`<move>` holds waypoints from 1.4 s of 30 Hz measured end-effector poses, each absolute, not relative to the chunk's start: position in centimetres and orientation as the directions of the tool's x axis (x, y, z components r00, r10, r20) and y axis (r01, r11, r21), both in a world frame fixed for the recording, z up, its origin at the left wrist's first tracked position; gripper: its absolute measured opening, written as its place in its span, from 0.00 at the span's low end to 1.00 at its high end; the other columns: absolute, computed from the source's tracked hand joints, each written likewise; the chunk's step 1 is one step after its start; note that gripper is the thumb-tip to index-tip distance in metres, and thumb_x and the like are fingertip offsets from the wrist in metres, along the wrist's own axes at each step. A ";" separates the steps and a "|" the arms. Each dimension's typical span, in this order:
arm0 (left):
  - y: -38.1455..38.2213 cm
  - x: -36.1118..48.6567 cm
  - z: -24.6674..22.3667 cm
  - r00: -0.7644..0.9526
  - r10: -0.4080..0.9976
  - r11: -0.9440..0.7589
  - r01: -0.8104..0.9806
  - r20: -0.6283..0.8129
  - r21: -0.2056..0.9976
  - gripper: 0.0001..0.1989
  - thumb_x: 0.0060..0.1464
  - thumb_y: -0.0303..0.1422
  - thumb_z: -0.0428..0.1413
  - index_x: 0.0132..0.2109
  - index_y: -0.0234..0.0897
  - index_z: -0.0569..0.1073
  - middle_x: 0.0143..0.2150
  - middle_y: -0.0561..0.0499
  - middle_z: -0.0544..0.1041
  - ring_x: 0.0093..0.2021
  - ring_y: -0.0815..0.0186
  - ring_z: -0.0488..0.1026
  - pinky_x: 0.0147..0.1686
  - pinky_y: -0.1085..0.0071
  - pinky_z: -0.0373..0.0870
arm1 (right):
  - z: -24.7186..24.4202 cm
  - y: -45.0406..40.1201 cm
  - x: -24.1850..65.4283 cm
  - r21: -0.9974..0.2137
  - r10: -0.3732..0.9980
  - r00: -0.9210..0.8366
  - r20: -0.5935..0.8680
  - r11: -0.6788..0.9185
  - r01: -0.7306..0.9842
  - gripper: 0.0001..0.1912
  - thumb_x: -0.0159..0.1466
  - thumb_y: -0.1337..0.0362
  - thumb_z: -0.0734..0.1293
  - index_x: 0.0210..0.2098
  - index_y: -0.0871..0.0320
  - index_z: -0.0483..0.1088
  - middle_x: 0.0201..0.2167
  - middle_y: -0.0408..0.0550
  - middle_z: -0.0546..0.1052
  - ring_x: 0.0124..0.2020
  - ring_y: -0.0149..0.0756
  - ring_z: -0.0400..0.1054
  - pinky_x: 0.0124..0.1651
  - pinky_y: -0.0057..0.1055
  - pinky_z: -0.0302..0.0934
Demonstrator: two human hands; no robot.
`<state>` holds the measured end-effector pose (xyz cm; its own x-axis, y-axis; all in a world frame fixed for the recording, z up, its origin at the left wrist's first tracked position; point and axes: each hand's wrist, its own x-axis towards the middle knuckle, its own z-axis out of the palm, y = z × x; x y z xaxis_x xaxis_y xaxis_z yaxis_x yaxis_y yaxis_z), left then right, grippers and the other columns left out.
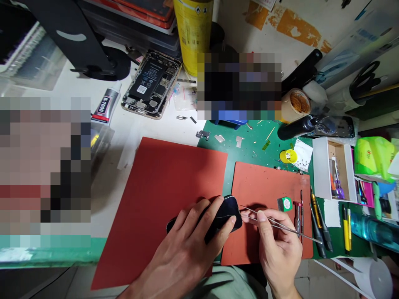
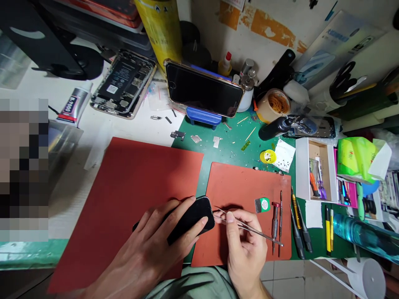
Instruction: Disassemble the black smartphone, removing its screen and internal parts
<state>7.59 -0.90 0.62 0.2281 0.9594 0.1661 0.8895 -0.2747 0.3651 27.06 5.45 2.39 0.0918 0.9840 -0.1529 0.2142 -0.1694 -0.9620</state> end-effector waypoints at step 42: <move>-0.5 7.5 0.9 0.242 0.959 -0.279 0.888 0.145 0.366 0.34 0.60 0.28 0.64 0.71 0.47 0.69 0.76 0.40 0.66 0.68 0.44 0.67 0.57 0.52 0.69 | 0.7 3.7 26.4 -0.892 0.978 0.103 0.182 0.121 0.435 0.06 0.70 0.69 0.74 0.46 0.55 0.80 0.41 0.50 0.86 0.39 0.43 0.85 0.45 0.39 0.82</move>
<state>7.55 -0.55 0.88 0.2419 0.9594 0.1451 0.8879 -0.2792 0.3657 26.42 3.66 0.68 0.1030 0.9778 0.1824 0.4347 0.1207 -0.8924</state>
